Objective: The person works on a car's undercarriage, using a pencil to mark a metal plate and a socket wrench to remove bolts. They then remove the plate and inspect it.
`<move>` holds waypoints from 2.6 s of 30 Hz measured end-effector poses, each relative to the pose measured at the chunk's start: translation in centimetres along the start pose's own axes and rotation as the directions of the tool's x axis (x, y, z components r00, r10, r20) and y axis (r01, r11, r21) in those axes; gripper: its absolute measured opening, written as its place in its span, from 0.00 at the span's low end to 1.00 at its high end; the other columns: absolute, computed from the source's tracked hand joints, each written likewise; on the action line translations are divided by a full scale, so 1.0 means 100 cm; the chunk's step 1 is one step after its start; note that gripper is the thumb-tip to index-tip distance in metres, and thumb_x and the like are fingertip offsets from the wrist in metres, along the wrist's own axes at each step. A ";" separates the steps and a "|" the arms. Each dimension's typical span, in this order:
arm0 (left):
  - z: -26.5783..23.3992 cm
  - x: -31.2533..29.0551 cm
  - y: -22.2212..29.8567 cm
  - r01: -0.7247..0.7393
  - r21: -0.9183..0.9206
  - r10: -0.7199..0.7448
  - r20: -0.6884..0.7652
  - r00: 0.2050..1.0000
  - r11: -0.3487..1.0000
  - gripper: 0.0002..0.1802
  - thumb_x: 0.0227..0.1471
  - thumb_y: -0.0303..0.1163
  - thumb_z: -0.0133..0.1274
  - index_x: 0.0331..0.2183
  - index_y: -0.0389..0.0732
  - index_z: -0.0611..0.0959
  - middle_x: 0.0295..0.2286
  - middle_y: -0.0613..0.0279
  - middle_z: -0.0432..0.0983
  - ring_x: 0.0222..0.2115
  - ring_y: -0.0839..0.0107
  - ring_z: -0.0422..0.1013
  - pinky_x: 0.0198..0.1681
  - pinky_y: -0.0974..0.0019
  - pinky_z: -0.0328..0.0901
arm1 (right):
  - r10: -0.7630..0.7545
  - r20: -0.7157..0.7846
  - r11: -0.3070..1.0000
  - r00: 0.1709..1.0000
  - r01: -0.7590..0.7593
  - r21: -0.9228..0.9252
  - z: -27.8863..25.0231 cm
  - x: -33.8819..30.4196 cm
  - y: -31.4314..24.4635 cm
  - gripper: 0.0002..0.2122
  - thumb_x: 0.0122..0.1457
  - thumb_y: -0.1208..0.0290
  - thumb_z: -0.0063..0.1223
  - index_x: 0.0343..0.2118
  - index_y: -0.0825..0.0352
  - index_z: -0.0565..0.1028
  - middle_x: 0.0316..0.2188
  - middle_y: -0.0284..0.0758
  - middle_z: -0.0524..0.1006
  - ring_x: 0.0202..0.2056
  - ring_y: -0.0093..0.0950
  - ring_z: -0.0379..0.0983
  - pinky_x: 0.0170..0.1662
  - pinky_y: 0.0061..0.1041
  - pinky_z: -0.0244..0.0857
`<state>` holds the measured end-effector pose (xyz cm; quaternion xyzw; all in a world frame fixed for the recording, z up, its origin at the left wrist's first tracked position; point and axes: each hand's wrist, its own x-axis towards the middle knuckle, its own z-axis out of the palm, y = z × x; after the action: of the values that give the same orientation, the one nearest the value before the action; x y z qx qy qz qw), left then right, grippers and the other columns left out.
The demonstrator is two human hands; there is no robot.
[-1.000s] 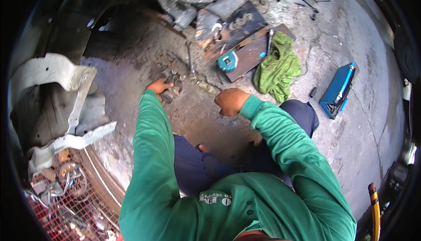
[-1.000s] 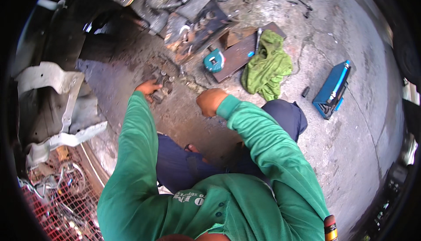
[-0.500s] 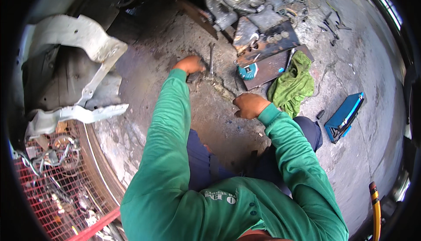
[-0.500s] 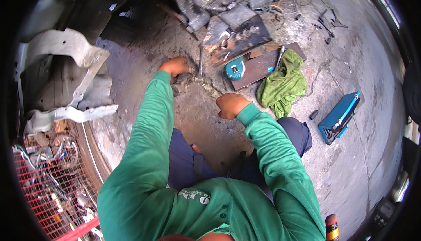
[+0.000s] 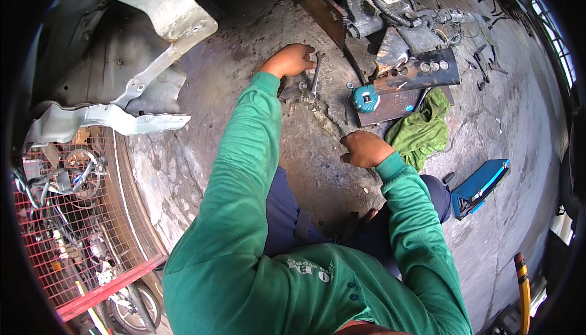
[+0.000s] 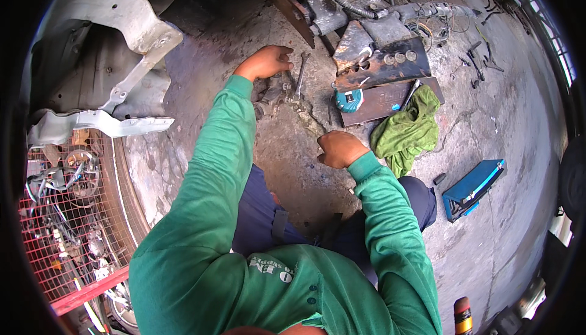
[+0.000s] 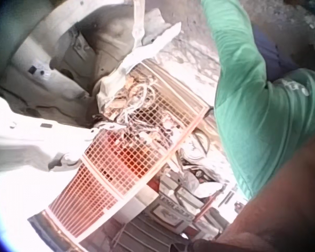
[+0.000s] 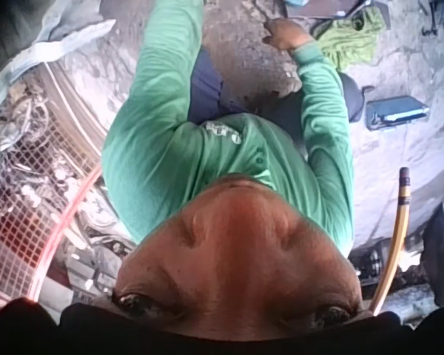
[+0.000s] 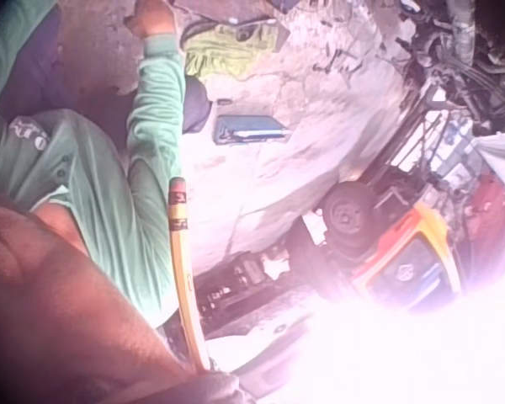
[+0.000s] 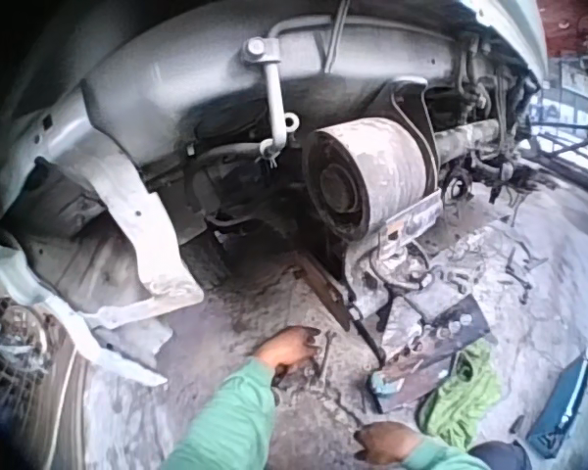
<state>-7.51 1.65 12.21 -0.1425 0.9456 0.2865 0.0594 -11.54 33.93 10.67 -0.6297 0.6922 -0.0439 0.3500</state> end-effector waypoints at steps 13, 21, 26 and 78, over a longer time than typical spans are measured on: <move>-0.015 0.010 0.024 -0.158 -0.972 -0.079 -0.146 0.986 -0.173 0.20 0.69 0.31 0.40 0.58 0.34 0.70 0.55 0.45 0.70 0.55 0.46 0.69 0.61 0.39 0.64 | 0.034 -0.001 0.999 0.999 -0.034 -0.020 0.002 0.002 -0.004 0.18 0.53 0.57 0.61 0.37 0.69 0.80 0.37 0.49 0.81 0.45 0.50 0.77 0.50 0.46 0.70; -0.012 0.017 0.024 -0.149 -0.961 -0.133 -0.120 0.984 -0.233 0.20 0.69 0.33 0.40 0.57 0.34 0.69 0.56 0.45 0.69 0.55 0.45 0.69 0.62 0.40 0.64 | 0.035 -0.006 0.999 0.999 -0.035 -0.016 0.003 0.001 -0.002 0.18 0.54 0.57 0.61 0.37 0.69 0.81 0.38 0.49 0.81 0.45 0.49 0.77 0.50 0.46 0.70; -0.012 0.028 0.018 -0.273 -0.911 -0.154 -0.236 0.960 -0.310 0.21 0.68 0.35 0.40 0.59 0.39 0.69 0.58 0.49 0.67 0.57 0.46 0.66 0.63 0.37 0.60 | 0.055 0.014 0.998 0.998 -0.055 -0.025 0.001 -0.001 -0.005 0.18 0.54 0.57 0.61 0.37 0.69 0.81 0.38 0.49 0.81 0.45 0.50 0.77 0.50 0.46 0.71; 0.003 0.030 0.039 -0.166 -0.971 -0.329 -0.102 0.939 -0.174 0.17 0.64 0.22 0.46 0.54 0.28 0.73 0.50 0.44 0.76 0.49 0.49 0.75 0.56 0.46 0.72 | 0.025 -0.007 1.000 1.000 -0.025 -0.014 0.005 -0.004 -0.001 0.19 0.55 0.57 0.60 0.39 0.71 0.79 0.36 0.51 0.80 0.44 0.52 0.76 0.50 0.47 0.69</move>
<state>-11.57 4.15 13.44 -0.2420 0.3695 0.8731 -0.2063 -11.24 34.46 10.51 -0.6231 0.7016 -0.0370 0.3438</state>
